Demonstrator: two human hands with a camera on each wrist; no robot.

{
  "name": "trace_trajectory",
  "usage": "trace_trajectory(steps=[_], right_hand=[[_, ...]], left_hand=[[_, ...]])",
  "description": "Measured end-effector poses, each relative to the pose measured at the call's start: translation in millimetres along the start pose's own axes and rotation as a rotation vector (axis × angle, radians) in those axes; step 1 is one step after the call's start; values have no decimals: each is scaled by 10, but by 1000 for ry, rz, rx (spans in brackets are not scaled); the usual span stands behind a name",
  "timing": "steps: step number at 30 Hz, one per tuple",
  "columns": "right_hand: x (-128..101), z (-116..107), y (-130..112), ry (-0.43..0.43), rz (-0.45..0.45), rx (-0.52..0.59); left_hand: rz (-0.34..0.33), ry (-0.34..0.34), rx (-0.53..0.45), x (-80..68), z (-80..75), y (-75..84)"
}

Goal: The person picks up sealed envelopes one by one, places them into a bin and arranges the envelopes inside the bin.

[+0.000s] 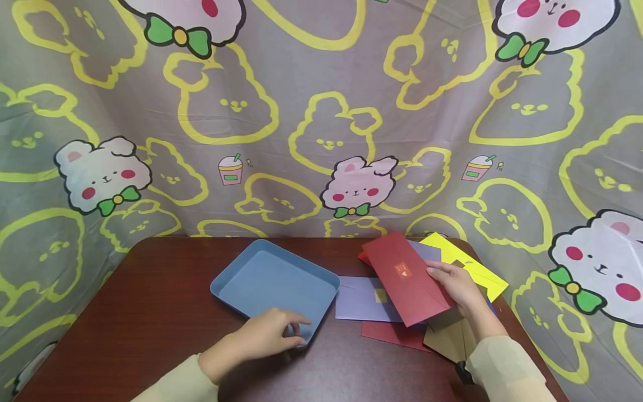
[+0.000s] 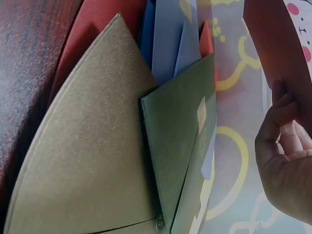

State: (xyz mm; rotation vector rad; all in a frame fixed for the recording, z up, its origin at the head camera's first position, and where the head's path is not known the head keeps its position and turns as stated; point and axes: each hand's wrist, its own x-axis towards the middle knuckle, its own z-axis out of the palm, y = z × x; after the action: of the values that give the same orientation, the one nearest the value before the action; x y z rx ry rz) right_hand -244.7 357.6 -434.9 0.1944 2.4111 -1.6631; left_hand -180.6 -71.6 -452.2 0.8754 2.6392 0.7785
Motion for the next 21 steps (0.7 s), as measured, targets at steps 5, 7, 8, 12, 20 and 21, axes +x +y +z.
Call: trace_trajectory(steps=[5, 7, 8, 12, 20, 21], right_hand=[[14, 4, -41, -13, -15, -9], [19, 5, -56, -16, -20, -13], [19, 5, -63, -18, -22, -14], [7, 11, -94, -26, -26, -12], [-27, 52, -178, -41, -55, -8], [-29, 58, -194, -41, -56, -6]], left_hand=[[2, 65, -45, -62, -193, -92], [-18, 98, -50, -88, -296, -142], [-33, 113, -55, -102, -350, -169], [-108, 214, -51, -172, -576, -288], [-231, 409, -165, -396, -944, -675], [-238, 427, -182, -426, -968, -732]])
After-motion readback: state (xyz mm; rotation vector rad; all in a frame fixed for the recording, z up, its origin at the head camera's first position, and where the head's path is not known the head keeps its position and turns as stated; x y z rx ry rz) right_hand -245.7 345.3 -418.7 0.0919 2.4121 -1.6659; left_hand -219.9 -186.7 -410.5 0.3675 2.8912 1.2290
